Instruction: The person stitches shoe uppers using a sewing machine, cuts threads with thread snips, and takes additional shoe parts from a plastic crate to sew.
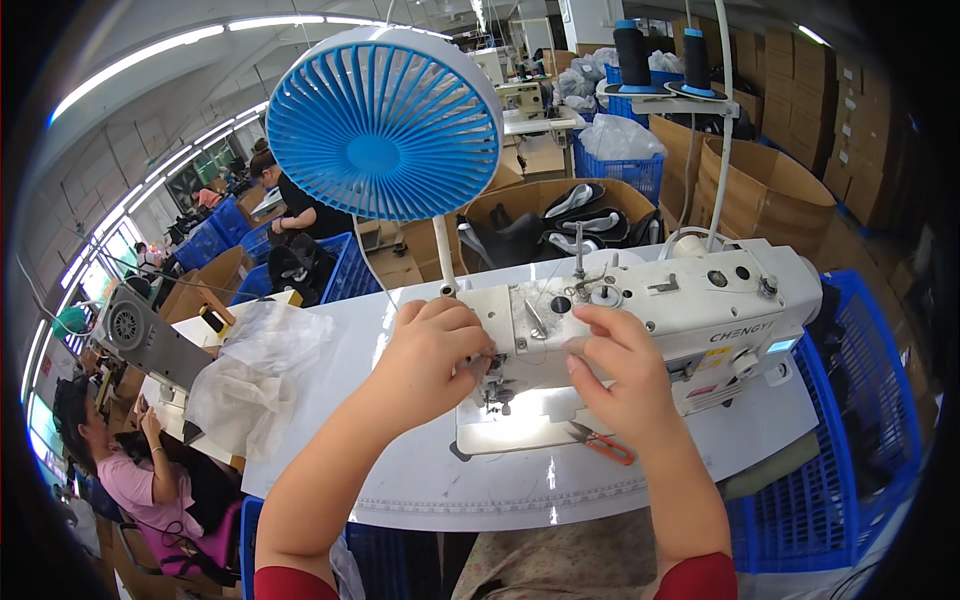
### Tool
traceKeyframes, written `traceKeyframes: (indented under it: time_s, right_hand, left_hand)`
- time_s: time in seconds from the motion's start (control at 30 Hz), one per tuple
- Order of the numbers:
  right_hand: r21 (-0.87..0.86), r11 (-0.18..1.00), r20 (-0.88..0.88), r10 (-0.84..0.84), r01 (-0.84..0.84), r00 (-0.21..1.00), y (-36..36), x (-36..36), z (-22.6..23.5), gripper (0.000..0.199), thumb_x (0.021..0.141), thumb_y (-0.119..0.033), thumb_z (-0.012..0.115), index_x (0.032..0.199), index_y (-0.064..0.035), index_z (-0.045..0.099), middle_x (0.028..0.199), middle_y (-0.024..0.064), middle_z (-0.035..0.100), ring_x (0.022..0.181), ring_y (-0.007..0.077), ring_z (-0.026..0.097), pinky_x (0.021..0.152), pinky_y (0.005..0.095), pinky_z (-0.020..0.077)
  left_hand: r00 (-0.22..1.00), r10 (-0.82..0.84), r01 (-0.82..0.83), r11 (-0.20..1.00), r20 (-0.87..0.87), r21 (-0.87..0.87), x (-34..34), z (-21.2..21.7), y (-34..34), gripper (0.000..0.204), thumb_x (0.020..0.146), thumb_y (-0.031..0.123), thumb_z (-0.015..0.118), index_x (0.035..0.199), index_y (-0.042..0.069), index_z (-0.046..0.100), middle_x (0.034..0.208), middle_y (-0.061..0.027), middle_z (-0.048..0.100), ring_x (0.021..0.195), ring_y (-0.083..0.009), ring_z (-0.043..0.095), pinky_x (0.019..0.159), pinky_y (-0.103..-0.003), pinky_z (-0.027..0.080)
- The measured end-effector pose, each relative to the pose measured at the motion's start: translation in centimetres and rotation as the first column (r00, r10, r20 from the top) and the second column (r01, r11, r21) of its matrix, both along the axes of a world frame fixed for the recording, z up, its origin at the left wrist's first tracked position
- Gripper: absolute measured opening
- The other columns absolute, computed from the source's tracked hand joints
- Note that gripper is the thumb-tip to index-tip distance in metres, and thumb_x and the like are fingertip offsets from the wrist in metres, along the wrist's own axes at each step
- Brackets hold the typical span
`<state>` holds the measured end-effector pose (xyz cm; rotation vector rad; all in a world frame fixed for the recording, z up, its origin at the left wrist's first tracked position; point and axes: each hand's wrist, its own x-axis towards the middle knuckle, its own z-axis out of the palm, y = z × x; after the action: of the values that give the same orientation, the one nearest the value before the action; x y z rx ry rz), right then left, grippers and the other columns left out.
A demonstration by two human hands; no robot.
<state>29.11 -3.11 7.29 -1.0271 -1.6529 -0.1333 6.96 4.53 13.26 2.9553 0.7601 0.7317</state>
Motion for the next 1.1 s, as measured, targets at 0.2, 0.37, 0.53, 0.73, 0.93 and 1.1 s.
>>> traceKeyframes:
  time_s: [0.2, 0.37, 0.53, 0.73, 0.93, 1.1]
  right_hand:
    - [0.008, 0.975, 0.051, -0.220, 0.220, 0.974, 1.3, 0.9, 1.8, 0.015, 0.076, -0.001, 0.066, 0.091, -0.0034, 0.068, 0.088, 0.0078, 0.061, 0.083, 0.0254, 0.060, 0.069, 0.0348, 0.0504]
    - [0.033, 0.942, 0.124, -0.337, 0.335, 0.933, 4.3, 1.6, 4.2, 0.013, 0.080, -0.006, 0.064, 0.093, -0.0055, 0.068, 0.079, 0.0061, 0.059, 0.076, 0.0247, 0.059, 0.065, 0.0375, 0.0482]
    - [-0.321, 0.898, -0.178, -0.369, 0.301, 0.912, 7.0, 3.7, 7.0, 0.033, 0.086, -0.033, 0.065, 0.085, 0.0004, 0.067, 0.066, 0.0108, 0.059, 0.063, 0.0252, 0.058, 0.062, 0.0354, 0.0459]
    - [-0.424, 0.905, -0.298, -0.176, 0.035, 0.938, 9.9, 4.8, 7.1, 0.034, 0.087, -0.031, 0.066, 0.083, 0.0023, 0.069, 0.067, 0.0082, 0.064, 0.058, 0.0160, 0.058, 0.059, 0.0310, 0.0457]
    - [-0.343, 0.939, -0.458, -0.160, -0.008, 0.874, 11.4, 5.7, 7.6, 0.028, 0.091, -0.026, 0.063, 0.081, -0.0007, 0.067, 0.063, 0.0030, 0.061, 0.054, 0.0088, 0.053, 0.052, 0.0250, 0.0411]
    - [-0.346, 0.915, -0.714, -0.112, -0.208, 0.691, 11.0, 6.1, 7.8, 0.026, 0.095, -0.027, 0.057, 0.092, -0.0019, 0.063, 0.075, 0.0053, 0.066, 0.061, 0.0099, 0.060, 0.052, 0.0214, 0.0429]
  left_hand:
    - [0.999, -0.030, 0.029, 0.997, 0.017, 0.078, -0.2, -0.5, -0.3, 0.013, 0.070, 0.006, 0.070, 0.082, 0.007, 0.066, 0.092, -0.0040, 0.061, 0.103, -0.0243, 0.056, 0.088, -0.039, 0.037]
    - [0.999, -0.046, 0.044, 0.993, 0.018, 0.108, -0.4, -0.7, -0.4, 0.014, 0.069, 0.006, 0.070, 0.083, 0.008, 0.067, 0.092, -0.0038, 0.062, 0.103, -0.0243, 0.056, 0.089, -0.040, 0.037]
    - [0.998, -0.037, 0.032, 0.995, 0.050, 0.091, -0.5, -0.9, -0.4, 0.013, 0.069, 0.006, 0.069, 0.082, 0.007, 0.067, 0.092, -0.0039, 0.062, 0.103, -0.0242, 0.056, 0.090, -0.040, 0.037]
    - [0.998, -0.034, 0.030, 0.997, 0.057, 0.065, -0.5, -1.1, -0.3, 0.013, 0.069, 0.005, 0.069, 0.081, 0.008, 0.066, 0.091, -0.0037, 0.061, 0.103, -0.0236, 0.056, 0.091, -0.040, 0.037]
    - [0.996, -0.048, 0.042, 0.995, 0.069, 0.093, -0.6, -1.2, -0.3, 0.014, 0.067, 0.004, 0.068, 0.081, 0.009, 0.067, 0.092, -0.0032, 0.061, 0.102, -0.0236, 0.057, 0.090, -0.040, 0.038]
    - [0.996, -0.060, 0.053, 0.993, 0.068, 0.105, -0.6, -1.3, -0.3, 0.018, 0.064, 0.004, 0.068, 0.081, 0.009, 0.068, 0.092, -0.0032, 0.062, 0.102, -0.0234, 0.057, 0.090, -0.040, 0.038]
